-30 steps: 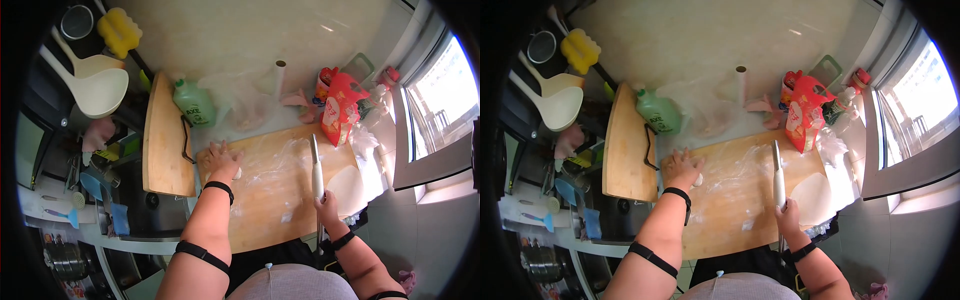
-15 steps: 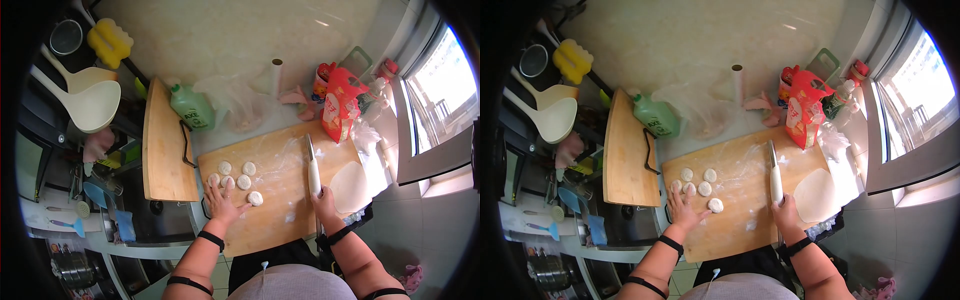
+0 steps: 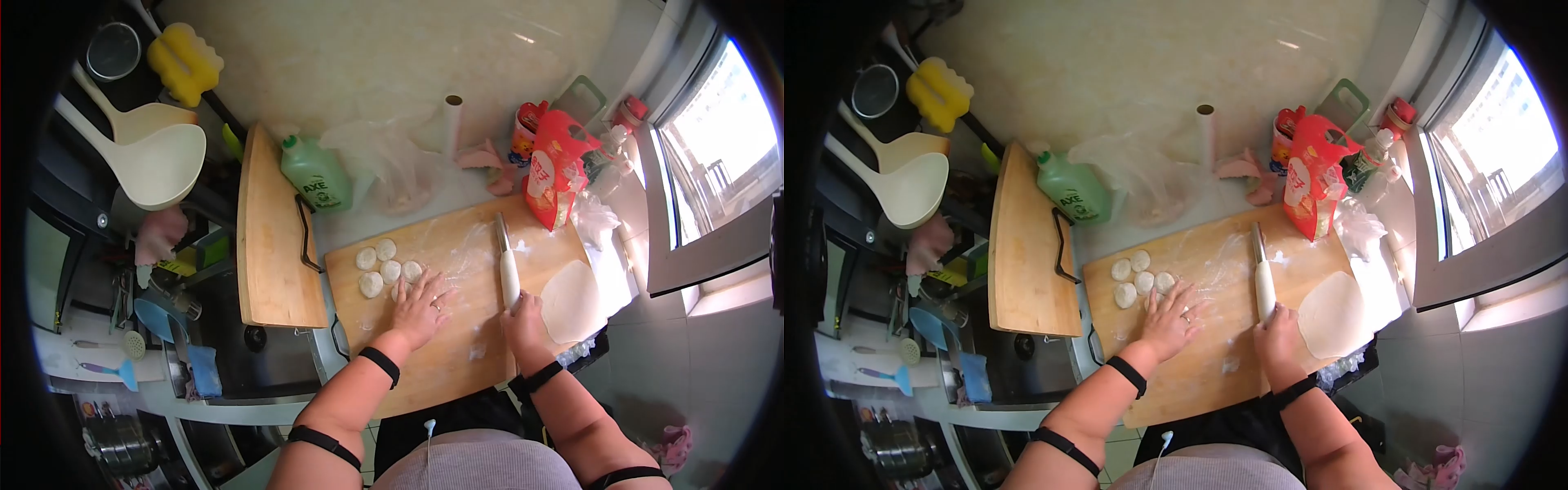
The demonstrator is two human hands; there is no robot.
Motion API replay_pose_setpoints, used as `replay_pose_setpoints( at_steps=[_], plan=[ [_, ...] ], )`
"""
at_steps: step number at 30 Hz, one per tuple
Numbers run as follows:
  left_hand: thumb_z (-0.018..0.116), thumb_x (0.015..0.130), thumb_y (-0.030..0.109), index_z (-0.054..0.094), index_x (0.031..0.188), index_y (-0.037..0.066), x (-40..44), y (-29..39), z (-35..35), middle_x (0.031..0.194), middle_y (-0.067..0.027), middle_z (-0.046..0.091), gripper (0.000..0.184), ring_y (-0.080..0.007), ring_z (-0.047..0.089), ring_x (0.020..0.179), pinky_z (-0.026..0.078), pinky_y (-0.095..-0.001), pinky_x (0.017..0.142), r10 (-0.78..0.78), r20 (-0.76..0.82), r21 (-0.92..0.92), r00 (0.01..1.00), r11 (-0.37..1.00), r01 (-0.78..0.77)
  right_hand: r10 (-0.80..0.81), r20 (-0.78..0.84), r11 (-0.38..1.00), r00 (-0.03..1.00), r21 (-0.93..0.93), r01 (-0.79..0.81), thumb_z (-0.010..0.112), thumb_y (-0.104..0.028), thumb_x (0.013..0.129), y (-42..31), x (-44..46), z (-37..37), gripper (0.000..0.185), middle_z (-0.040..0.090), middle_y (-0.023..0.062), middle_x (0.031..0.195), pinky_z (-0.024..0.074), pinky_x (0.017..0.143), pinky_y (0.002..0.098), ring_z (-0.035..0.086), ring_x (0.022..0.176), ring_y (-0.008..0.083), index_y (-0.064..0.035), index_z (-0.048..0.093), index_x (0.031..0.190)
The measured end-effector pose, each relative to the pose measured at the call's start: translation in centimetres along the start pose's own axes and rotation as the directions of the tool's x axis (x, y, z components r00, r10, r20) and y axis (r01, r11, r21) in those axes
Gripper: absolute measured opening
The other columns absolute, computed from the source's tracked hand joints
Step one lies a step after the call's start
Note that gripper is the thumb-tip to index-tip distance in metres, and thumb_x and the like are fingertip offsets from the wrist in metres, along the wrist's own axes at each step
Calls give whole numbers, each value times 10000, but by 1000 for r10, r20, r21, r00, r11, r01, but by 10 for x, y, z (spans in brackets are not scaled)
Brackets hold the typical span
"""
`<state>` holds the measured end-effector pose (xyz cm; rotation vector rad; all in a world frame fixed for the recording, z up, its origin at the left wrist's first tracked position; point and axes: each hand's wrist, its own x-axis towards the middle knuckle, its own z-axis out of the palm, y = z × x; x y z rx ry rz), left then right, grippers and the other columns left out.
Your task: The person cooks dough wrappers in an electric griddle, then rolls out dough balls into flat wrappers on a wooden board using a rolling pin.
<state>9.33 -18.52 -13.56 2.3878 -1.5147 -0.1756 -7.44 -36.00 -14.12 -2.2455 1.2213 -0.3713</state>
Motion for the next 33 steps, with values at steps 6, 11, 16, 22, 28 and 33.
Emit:
replay_pose_setpoints(
  at_steps=[6, 11, 16, 22, 28, 33],
  plan=[
    [514, 897, 236, 573, 1277, 205, -31, -34, -8, 1433, 11, 437, 386, -212, 319, 1382, 165, -606, 1115, -33, 27, 105, 999, 994, 30, -574, 103, 804, 812, -116, 583, 631, -63, 688, -20, -33, 0, 568, 466, 235, 1350, 388, 1012, 454, 480, 1181, 403, 6, 536, 1244],
    [585, 859, 116, 612, 1197, 115, -57, -13, -15, 1320, -105, 535, 339, -273, 507, 1217, 374, -507, 1024, -102, -136, -235, 985, 970, 68, -560, 175, 828, 810, 88, 553, 679, -121, 682, -41, -63, -19, 623, 498, 235, 1269, 444, 951, 446, 505, 1148, 387, 39, 496, 1256],
    [528, 977, 215, 376, 1371, -3, -40, 38, 33, 1294, -149, 531, 475, -223, 548, 1147, 456, -342, 956, -443, 383, -894, 810, 41, 446, -294, 298, 955, 908, 132, 266, 709, -137, 677, -32, -76, -14, 747, 507, 261, 1131, 482, 886, 424, 523, 1083, 406, 74, 394, 1320],
    [534, 975, 224, 270, 1403, -47, -10, 73, 31, 1303, -146, 496, 572, -225, 533, 1136, 456, -344, 956, -526, 502, -858, 687, -199, 474, -568, 234, 820, 789, 73, 568, 709, -114, 659, -21, -82, 15, 793, 493, 248, 1104, 494, 841, 407, 544, 959, 377, 84, 368, 1346],
    [740, 814, 259, 353, 1281, -46, 21, 70, 18, 1249, -207, 439, 679, -243, 491, 1137, 462, -359, 915, -526, 409, -724, 745, 310, 616, -535, 261, 841, 803, 79, 534, 717, -135, 658, -24, -84, 3, 835, 499, 230, 1086, 498, 821, 383, 535, 969, 355, 109, 335, 1360],
    [797, 682, 261, 362, 1176, 25, 31, 55, 31, 1191, -199, 428, 699, -357, 485, 1085, 429, -429, 937, -585, -7, -448, 811, 727, 520, -593, 272, 805, 758, 214, 553, 757, -127, 637, -14, -82, 8, 867, 471, 254, 1159, 466, 883, 427, 507, 1057, 392, 110, 315, 1344]
  ],
)
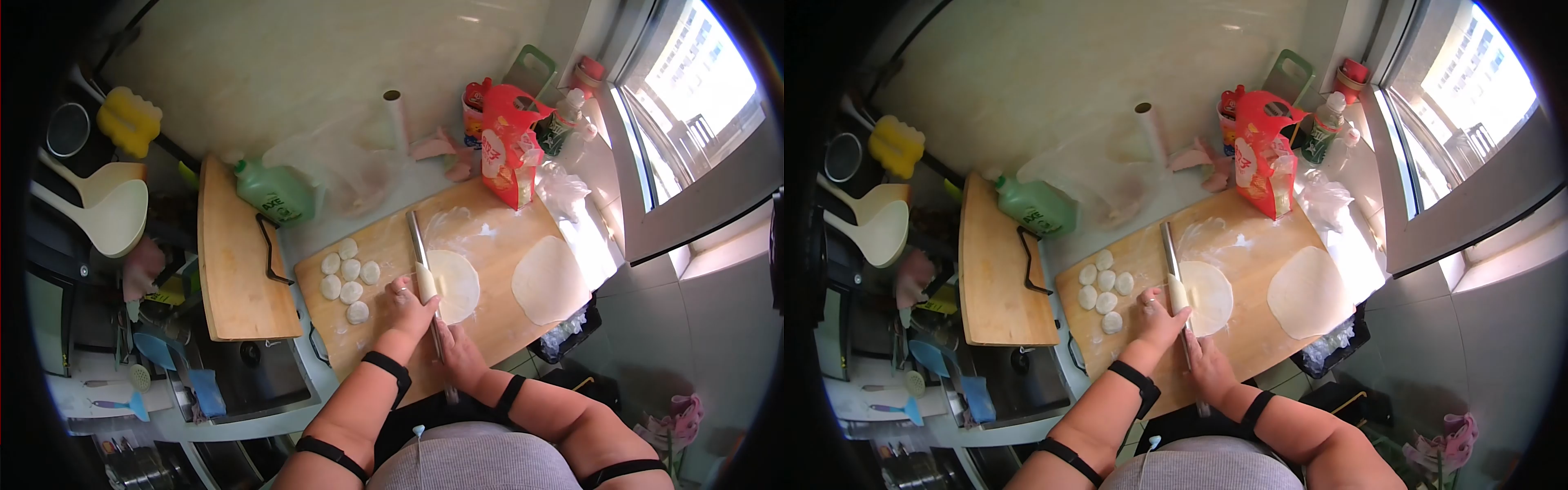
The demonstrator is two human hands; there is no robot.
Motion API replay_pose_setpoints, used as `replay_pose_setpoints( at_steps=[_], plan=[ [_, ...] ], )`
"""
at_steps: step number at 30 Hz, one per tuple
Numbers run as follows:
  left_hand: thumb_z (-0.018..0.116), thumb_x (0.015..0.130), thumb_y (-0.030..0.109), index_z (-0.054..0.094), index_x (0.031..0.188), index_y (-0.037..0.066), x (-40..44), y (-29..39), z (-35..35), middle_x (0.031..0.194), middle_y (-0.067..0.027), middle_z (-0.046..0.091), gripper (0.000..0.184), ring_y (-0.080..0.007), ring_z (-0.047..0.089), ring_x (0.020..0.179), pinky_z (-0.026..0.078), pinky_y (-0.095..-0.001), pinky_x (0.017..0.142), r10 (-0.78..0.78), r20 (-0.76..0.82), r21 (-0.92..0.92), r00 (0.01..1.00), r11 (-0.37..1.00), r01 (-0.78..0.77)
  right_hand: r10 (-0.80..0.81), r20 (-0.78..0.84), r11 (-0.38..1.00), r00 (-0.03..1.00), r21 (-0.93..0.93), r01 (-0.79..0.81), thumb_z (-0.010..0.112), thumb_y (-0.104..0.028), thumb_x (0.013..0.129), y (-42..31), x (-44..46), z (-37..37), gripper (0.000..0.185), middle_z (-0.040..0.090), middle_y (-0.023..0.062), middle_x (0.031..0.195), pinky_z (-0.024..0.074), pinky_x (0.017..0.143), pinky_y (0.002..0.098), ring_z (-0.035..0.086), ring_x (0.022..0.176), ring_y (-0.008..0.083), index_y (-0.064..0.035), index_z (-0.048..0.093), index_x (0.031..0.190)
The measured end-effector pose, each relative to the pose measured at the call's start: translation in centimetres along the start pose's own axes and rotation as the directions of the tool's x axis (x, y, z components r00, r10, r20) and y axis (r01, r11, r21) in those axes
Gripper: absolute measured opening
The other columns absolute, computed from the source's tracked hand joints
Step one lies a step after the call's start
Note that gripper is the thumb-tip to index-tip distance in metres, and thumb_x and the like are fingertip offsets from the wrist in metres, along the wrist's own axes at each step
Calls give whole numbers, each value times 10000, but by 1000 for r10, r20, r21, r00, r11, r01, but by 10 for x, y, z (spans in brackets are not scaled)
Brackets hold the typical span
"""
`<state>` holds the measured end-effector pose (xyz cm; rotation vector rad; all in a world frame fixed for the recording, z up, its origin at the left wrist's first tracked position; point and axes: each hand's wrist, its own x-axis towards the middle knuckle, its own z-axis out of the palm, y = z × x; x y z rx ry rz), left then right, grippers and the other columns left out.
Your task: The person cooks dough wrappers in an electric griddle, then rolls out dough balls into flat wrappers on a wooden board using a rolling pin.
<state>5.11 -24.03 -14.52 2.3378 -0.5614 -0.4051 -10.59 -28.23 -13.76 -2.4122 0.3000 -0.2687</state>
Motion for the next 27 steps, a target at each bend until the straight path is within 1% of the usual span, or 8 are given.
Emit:
replay_pose_setpoints(
  at_steps=[4, 6, 9, 12, 16, 18, 21, 27],
  plan=[
    [738, 747, 215, 384, 1160, 7, 4, -47, 11, 1059, -177, 505, 583, -298, 550, 907, 481, -385, 803, 18, -41, -47, 999, 999, -20, 172, -28, 984, 985, 52, -170, 752, -225, 697, -13, -1, -7, 730, 520, 247, 1126, 494, 836, 420, 565, 1014, 370, 67, 401, 1268],
    [660, 838, 164, 431, 1125, -18, -3, -55, 10, 880, -139, 580, 410, -212, 582, 701, 508, -309, 645, -12, -66, -170, 998, 985, 1, 413, 335, 907, 847, -74, -414, 712, -361, 749, -22, 10, -16, 575, 607, 227, 1009, 520, 776, 416, 627, 915, 353, 4, 485, 1130],
    [601, 881, 155, 484, 1090, -18, -13, -40, -4, 829, -120, 604, 296, -198, 594, 723, 507, -326, 651, -30, -58, -116, 998, 993, 23, 450, 436, 891, 780, -160, -425, 673, -438, 761, -28, 23, -21, 508, 654, 193, 873, 529, 730, 425, 655, 829, 355, -36, 511, 1026],
    [526, 915, 176, 515, 1078, -9, -13, -20, -18, 892, -136, 612, 246, -250, 610, 805, 495, -375, 749, -130, 64, -198, 989, 970, 140, 462, 453, 885, 763, -181, -429, 662, -438, 749, -26, 32, -18, 519, 661, 192, 855, 526, 724, 434, 655, 830, 365, -24, 521, 1027],
    [539, 910, 177, 521, 1100, -15, -2, -65, -2, 924, -142, 618, 271, -235, 622, 823, 509, -338, 763, -34, -19, -182, 999, 983, 30, 483, 414, 862, 772, -73, -501, 669, -379, 749, -25, 32, -22, 488, 656, 198, 880, 521, 723, 447, 654, 827, 365, -27, 509, 1047],
    [607, 859, 108, 476, 1180, -18, 1, -88, 8, 964, -121, 614, 369, -204, 620, 841, 524, -304, 760, -187, 236, -539, 954, 792, 289, 453, 287, 841, 844, 178, -511, 665, -299, 744, -22, 29, -20, 512, 652, 221, 855, 519, 705, 482, 650, 794, 402, -30, 455, 1126],
    [674, 790, 37, 416, 1228, -8, -16, -49, -20, 1010, -99, 600, 510, -168, 610, 840, 532, -273, 725, 14, 190, -416, 982, 907, 68, 406, 265, 856, 875, 226, -466, 651, -222, 753, -31, 31, -29, 560, 642, 242, 904, 508, 733, 493, 633, 821, 429, -48, 402, 1223],
    [791, 721, 59, 436, 1105, 24, -12, -32, -7, 907, -49, 611, 524, -110, 600, 742, 499, -245, 590, -109, 161, -528, 981, 830, 179, 313, 265, 882, 912, 275, -382, 609, -141, 776, -34, 22, -47, 608, 623, 262, 964, 500, 781, 476, 615, 901, 435, -42, 343, 1314]
  ],
)
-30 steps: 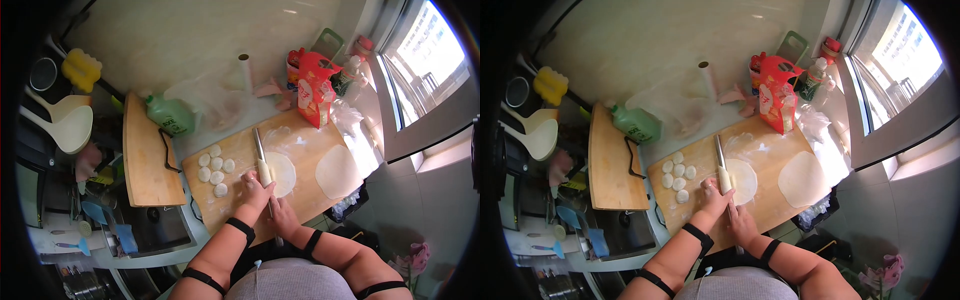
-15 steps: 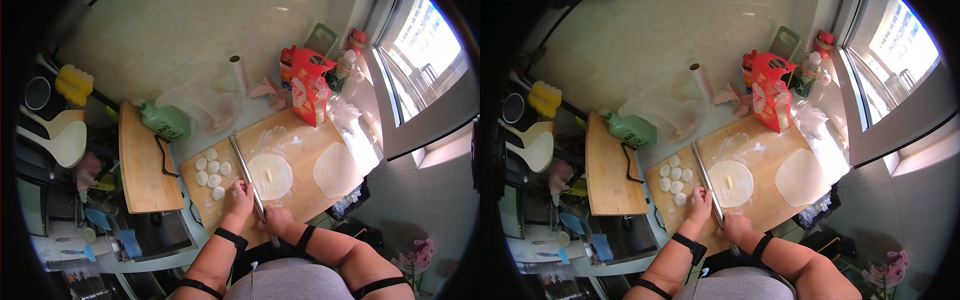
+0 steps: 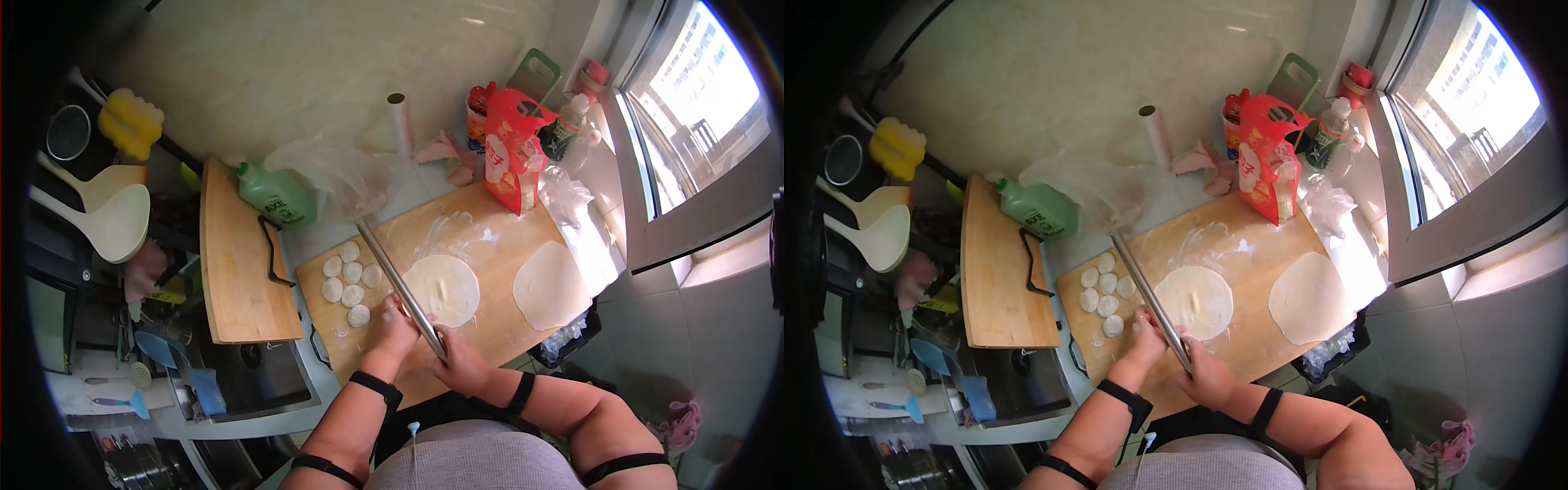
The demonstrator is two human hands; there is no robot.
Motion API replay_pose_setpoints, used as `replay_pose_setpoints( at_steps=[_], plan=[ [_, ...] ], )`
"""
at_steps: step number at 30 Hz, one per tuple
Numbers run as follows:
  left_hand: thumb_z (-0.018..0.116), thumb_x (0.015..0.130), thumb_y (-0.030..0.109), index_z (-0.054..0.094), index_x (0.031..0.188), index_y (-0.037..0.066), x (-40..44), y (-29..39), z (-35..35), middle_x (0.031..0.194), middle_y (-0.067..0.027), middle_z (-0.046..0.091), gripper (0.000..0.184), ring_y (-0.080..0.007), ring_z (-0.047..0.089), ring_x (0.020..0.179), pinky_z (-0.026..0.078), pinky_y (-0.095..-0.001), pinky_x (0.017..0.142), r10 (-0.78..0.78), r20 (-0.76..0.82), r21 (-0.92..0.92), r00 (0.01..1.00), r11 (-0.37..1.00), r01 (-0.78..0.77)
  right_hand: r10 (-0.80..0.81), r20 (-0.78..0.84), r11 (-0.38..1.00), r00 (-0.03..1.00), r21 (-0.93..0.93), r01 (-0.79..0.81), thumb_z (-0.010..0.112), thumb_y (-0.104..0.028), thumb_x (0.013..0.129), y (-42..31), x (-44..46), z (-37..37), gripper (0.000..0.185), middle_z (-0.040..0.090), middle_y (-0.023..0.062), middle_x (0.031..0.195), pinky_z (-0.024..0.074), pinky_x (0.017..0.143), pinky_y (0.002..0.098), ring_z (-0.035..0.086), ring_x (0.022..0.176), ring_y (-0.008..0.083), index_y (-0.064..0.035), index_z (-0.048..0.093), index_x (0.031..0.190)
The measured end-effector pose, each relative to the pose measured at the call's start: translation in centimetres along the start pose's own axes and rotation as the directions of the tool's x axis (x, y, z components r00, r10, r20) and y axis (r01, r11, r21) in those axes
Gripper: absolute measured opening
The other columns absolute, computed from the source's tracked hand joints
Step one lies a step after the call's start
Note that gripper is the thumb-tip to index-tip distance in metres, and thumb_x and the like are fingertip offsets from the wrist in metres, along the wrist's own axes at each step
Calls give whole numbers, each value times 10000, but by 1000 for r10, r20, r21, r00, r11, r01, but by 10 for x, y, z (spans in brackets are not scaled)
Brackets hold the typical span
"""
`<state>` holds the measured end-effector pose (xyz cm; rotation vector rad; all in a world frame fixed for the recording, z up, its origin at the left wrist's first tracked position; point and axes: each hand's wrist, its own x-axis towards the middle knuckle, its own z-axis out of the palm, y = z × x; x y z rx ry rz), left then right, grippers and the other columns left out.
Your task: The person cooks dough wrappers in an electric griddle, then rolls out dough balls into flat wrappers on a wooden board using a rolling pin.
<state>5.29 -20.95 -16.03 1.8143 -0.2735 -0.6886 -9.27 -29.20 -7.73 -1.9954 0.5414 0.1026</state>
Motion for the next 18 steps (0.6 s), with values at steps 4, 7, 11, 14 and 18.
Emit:
replay_pose_setpoints(
  at_steps=[4, 7, 11, 14, 18],
  plan=[
    [764, 760, 190, 492, 1034, 28, 17, 4, 1, 821, -128, 641, 419, -252, 640, 746, 528, -353, 696, -66, -139, 381, 988, 917, 115, -95, -35, 994, 995, 51, 96, 596, -95, 774, 10, -13, -13, 621, 591, 272, 1041, 497, 797, 461, 607, 915, 434, -19, 333, 1332],
    [589, 861, 249, 576, 895, 33, 14, 9, -14, 849, -193, 660, 218, -391, 626, 785, 499, -464, 714, 127, -74, 614, 989, 788, -55, -270, -322, 963, 907, -83, 258, 572, -60, 778, 52, -4, -14, 631, 523, 273, 1166, 496, 794, 464, 587, 931, 444, 1, 328, 1357],
    [583, 863, 244, 588, 911, 19, 15, 2, -25, 863, -197, 661, 230, -393, 628, 809, 496, -460, 741, 79, -46, 638, 996, 769, -32, -77, -453, 975, 888, -219, -27, 561, -58, 777, 82, 6, -23, 645, 537, 268, 1128, 502, 758, 480, 595, 912, 431, -11, 316, 1372],
    [579, 882, 245, 595, 937, 0, 20, -17, -28, 826, -184, 664, 252, -339, 657, 782, 534, -422, 673, 125, -66, 596, 990, 801, -61, 238, -333, 939, 912, -162, -304, 550, -54, 774, 61, 10, -40, 606, 529, 241, 1108, 492, 792, 449, 554, 986, 415, 7, 355, 1344],
    [598, 912, 279, 597, 961, -25, 15, -4, -23, 788, -99, 658, 308, -155, 652, 654, 544, -273, 502, -257, -73, -145, 964, 959, 245, 10, -433, 918, 901, -353, -180, 582, -49, 764, 87, 20, -40, 584, 532, 225, 1044, 485, 776, 453, 547, 948, 401, 27, 393, 1311]
  ],
)
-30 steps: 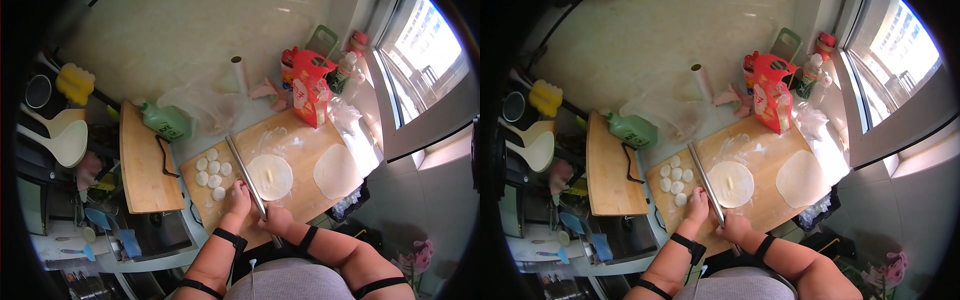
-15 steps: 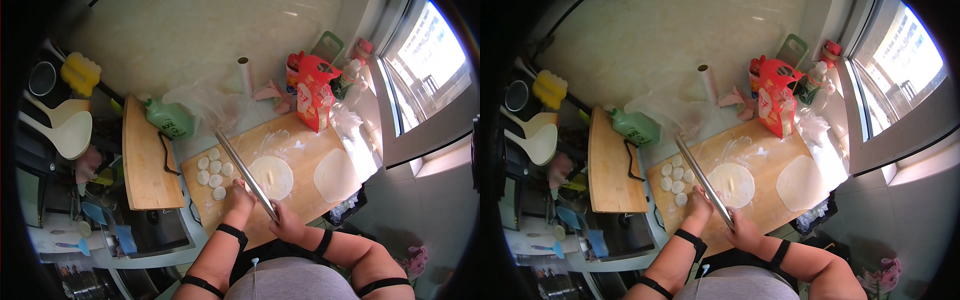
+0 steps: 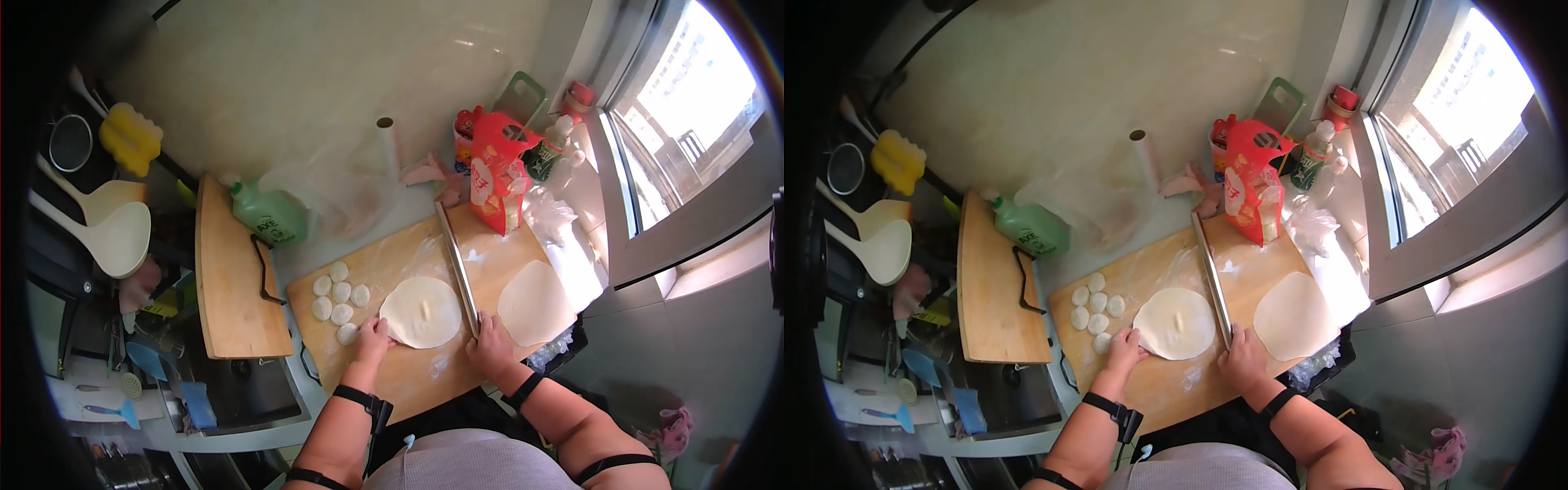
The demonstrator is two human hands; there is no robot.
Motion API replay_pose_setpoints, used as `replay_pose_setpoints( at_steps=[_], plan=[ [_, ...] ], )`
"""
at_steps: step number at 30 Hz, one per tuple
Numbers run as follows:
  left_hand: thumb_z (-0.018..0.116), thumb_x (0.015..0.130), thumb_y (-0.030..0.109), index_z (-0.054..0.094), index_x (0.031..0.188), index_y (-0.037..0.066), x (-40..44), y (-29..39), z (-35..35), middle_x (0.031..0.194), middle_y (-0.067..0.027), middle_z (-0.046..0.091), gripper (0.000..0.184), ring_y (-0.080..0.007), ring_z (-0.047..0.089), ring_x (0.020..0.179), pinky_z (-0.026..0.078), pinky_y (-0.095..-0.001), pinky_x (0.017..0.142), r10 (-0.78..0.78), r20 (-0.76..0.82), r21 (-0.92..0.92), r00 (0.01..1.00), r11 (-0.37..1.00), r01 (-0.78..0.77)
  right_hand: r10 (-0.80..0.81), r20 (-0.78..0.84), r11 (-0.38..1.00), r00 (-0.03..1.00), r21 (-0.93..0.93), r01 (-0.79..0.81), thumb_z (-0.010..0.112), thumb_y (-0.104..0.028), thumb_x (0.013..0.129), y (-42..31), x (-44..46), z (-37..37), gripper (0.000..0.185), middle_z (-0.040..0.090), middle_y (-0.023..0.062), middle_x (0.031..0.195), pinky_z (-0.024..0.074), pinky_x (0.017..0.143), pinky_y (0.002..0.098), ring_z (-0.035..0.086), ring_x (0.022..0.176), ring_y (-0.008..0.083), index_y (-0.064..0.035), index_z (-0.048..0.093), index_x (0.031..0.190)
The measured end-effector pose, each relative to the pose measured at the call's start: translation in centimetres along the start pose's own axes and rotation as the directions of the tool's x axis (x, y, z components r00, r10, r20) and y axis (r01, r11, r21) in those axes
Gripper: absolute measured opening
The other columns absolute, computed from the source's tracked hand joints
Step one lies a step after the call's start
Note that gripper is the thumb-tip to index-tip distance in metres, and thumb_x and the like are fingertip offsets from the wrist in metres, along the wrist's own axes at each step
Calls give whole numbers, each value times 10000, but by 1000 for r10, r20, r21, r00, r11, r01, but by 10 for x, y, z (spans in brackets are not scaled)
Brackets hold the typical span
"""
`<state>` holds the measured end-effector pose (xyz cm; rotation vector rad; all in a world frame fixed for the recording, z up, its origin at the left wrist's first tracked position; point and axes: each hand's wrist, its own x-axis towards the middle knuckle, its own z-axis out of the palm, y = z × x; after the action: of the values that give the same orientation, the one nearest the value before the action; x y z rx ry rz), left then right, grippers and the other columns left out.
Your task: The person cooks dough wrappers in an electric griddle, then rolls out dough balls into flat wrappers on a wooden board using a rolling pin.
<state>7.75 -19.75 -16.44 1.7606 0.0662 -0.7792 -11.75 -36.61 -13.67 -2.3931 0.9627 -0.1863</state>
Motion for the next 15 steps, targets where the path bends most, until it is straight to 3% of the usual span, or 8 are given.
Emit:
replay_pose_setpoints(
  at_steps=[2, 4, 8, 10, 11, 12, 14, 15],
  plan=[
    [640, 889, 241, 600, 951, -27, -5, 4, 2, 808, -95, 672, 279, -141, 648, 630, 548, -261, 534, -119, 30, 68, 992, 991, 117, -170, -200, 985, 965, 4, 174, 602, -84, 771, 6, 24, -8, 545, 501, 245, 1134, 461, 865, 465, 506, 1047, 398, 56, 426, 1268],
    [658, 877, 225, 603, 951, -27, -10, -1, 3, 806, -93, 673, 269, -137, 653, 639, 547, -251, 542, -118, 90, 84, 989, 990, 110, -321, -428, 943, 845, -64, 326, 655, -65, 747, 3, 76, -43, 481, 535, 231, 1060, 470, 839, 459, 540, 970, 403, 25, 483, 1186],
    [666, 873, 192, 614, 963, -19, -18, -1, 7, 807, -83, 681, 235, -137, 670, 671, 547, -234, 569, -196, 173, 166, 965, 972, 168, -354, -646, 919, 676, -108, 378, 602, 9, 774, -23, 183, -142, 177, 619, 164, 897, 499, 760, 426, 605, 839, 360, -61, 646, 930],
    [657, 879, 181, 617, 965, -22, -24, 1, 7, 816, -86, 685, 224, -137, 676, 684, 547, -232, 573, -192, 176, 104, 965, 979, 176, -352, -484, 936, 801, -174, 307, 564, -111, 813, -29, 223, -164, 135, 643, 136, 864, 515, 758, 411, 632, 840, 314, -56, 681, 771],
    [649, 884, 170, 620, 966, -25, -26, 2, 6, 824, -89, 690, 213, -138, 682, 697, 547, -229, 578, -185, 183, 49, 966, 983, 179, -498, -307, 860, 811, -292, 418, 542, -149, 815, -19, 249, -168, 176, 654, 139, 821, 521, 763, 408, 637, 805, 325, -71, 696, 781],
    [649, 884, 170, 620, 966, -25, -28, 3, 6, 824, -89, 690, 213, -138, 682, 697, 547, -229, 578, -189, 173, 37, 967, 982, 186, -433, -70, 805, 899, -477, 351, 544, -138, 803, -14, 274, -166, 176, 670, 141, 798, 528, 750, 401, 653, 801, 321, -81, 710, 800],
    [628, 895, 152, 624, 968, -30, -30, 4, 5, 833, -88, 695, 197, -130, 685, 707, 548, -224, 589, -173, 187, 5, 967, 984, 175, -285, 292, 552, 913, -728, 406, 559, -129, 791, -18, 302, -160, 167, 687, 145, 816, 531, 730, 398, 669, 814, 315, -80, 718, 791],
    [628, 895, 152, 624, 968, -30, -31, 4, 4, 833, -88, 695, 197, -130, 685, 707, 548, -224, 589, -182, 174, -8, 968, 982, 187, -199, 355, 571, 913, -715, 402, 576, -131, 784, -28, 304, -162, 157, 699, 143, 851, 533, 718, 396, 677, 831, 307, -79, 724, 785]
  ],
)
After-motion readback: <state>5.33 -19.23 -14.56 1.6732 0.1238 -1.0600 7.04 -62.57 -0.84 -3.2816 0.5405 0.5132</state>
